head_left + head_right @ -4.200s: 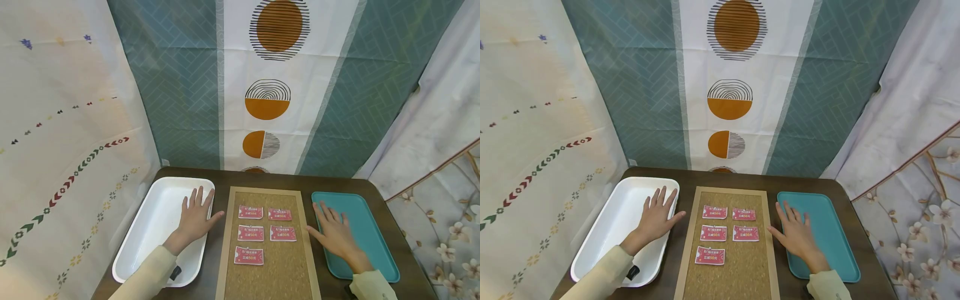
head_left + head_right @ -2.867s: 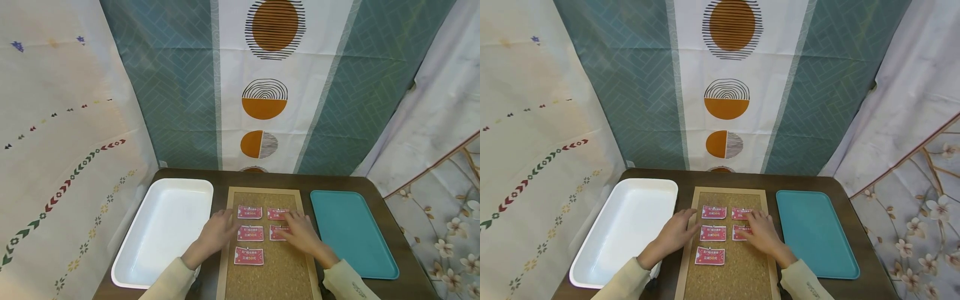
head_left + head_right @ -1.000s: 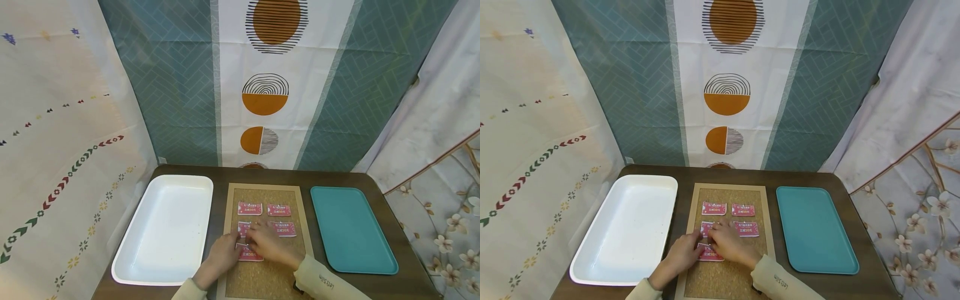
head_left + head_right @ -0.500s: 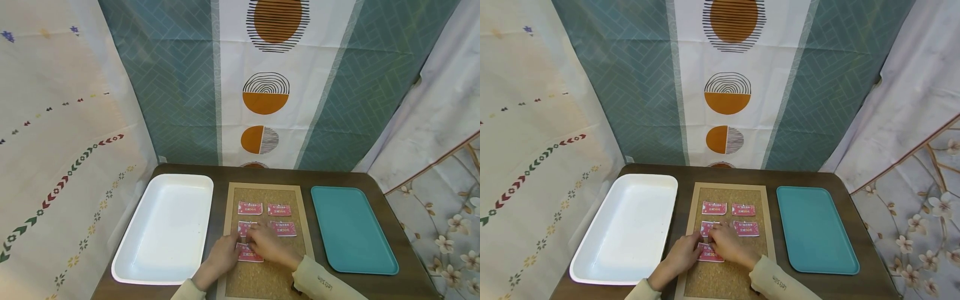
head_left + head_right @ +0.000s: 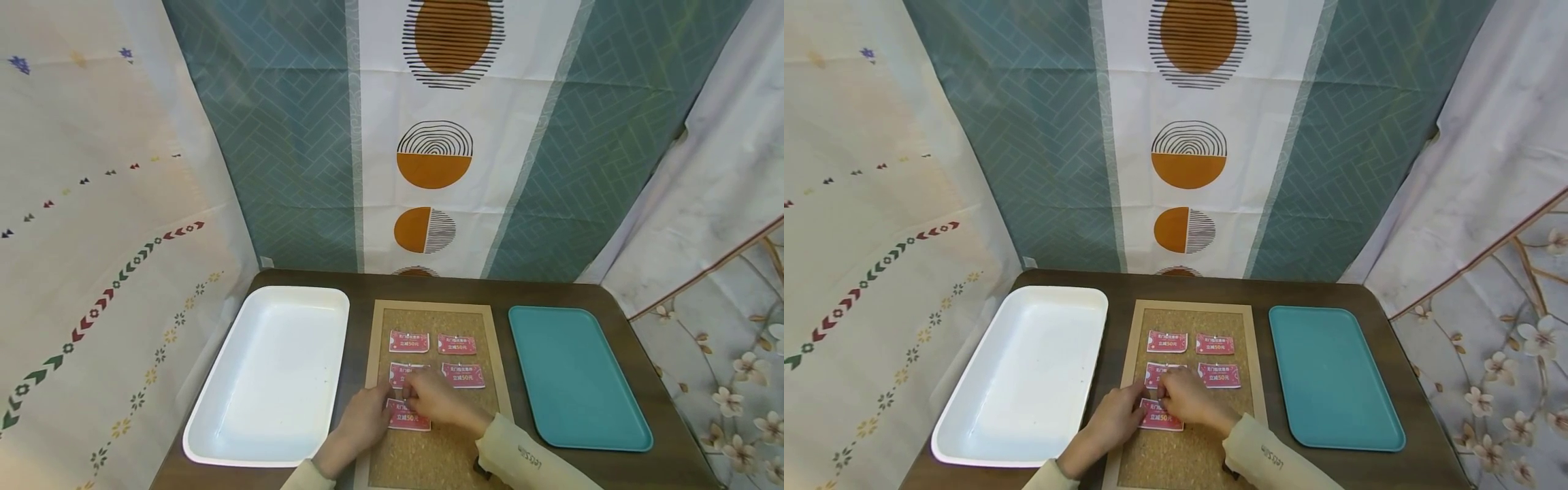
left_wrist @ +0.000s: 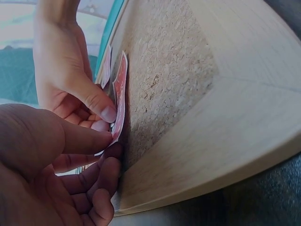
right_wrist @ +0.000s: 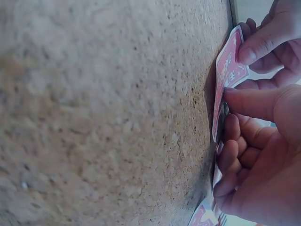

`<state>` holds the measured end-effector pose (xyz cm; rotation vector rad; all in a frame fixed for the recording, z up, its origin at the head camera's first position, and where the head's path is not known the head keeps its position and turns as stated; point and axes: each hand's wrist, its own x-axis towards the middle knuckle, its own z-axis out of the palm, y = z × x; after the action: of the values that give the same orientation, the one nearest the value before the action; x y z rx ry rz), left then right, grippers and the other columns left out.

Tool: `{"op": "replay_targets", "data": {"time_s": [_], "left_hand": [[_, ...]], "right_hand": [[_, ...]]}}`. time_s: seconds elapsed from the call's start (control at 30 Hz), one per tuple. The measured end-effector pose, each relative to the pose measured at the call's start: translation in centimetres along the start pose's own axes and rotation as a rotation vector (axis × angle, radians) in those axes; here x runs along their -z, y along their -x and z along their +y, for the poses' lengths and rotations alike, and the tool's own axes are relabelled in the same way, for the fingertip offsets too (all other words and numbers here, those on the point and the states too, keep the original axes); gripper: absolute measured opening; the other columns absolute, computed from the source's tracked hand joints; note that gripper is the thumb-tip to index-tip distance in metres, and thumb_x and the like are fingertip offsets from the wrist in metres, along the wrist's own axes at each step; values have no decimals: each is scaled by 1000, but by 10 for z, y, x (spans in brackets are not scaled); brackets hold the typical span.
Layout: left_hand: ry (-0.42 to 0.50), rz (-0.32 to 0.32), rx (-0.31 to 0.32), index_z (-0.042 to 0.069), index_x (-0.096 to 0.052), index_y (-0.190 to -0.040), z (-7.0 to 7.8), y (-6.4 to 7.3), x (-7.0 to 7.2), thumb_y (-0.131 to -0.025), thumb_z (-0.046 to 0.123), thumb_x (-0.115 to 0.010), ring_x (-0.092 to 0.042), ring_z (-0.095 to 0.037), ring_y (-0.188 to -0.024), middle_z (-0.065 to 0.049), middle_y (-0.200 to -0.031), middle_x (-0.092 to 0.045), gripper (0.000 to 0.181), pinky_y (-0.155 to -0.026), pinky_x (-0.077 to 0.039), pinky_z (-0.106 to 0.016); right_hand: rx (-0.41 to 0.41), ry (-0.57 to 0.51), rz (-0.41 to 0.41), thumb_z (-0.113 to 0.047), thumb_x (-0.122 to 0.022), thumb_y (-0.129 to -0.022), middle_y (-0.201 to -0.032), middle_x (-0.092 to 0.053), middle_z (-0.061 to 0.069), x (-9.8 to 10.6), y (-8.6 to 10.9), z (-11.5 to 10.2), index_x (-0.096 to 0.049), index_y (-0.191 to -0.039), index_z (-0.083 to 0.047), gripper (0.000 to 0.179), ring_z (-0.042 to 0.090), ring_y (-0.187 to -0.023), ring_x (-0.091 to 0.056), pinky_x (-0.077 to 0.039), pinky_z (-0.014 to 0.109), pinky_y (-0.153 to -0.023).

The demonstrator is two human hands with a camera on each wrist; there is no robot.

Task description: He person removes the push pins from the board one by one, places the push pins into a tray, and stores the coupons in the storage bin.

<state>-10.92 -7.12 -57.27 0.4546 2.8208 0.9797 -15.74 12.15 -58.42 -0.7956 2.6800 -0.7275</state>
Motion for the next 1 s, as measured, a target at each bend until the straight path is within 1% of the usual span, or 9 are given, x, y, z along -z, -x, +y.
{"op": "replay_targets", "data": {"time_s": [0.13,0.4,0.53,0.63,0.8,1.0], "left_hand": [[5,3,-5,6,-70,-111,-1,0,0,-89,2,-74,-70,-17,-71,-10,-94,-78,23,-58,-52,-29],[11,-3,2,7,-71,-107,-2,0,-1,-89,2,-74,-70,-18,-70,-10,-91,-77,19,-58,-52,-29],[26,-10,2,7,-71,-106,-3,1,0,-90,2,-72,-69,-15,-68,-10,-91,-77,17,-57,-51,-27],[38,-14,3,6,-71,-106,-3,1,1,-90,1,-72,-67,-11,-67,-10,-90,-77,17,-56,-50,-25],[42,-10,10,6,-73,-105,-2,1,0,-90,2,-73,-65,-11,-66,-8,-86,-75,16,-56,-50,-26],[42,-1,9,6,-74,-105,-3,0,-1,-90,3,-74,-64,-11,-66,-5,-83,-74,16,-56,-49,-27]], "right_hand": [[-1,-9,-3,-7,-81,-87,-79,-58,-13,0,0,0,-69,-85,-17,16,4,-76,-50,-44,27,-73],[-2,-38,-5,-8,-82,-88,-76,-56,-13,-1,-1,1,-68,-84,-18,17,4,-73,-49,-42,26,-70],[-8,-52,-2,-10,-82,-89,-76,-56,-13,-1,0,2,-68,-86,-18,16,3,-73,-49,-42,25,-70],[-8,-64,-3,-10,-82,-90,-77,-56,-13,0,0,2,-69,-87,-18,15,2,-72,-49,-43,23,-66],[6,-64,5,-7,-81,-88,-77,-56,-13,0,0,0,-68,-83,-18,17,1,-68,-49,-43,21,-60],[7,-62,10,-4,-78,-87,-72,-55,-13,0,0,-1,-67,-77,-18,21,-1,-63,-48,-41,19,-55]]}}
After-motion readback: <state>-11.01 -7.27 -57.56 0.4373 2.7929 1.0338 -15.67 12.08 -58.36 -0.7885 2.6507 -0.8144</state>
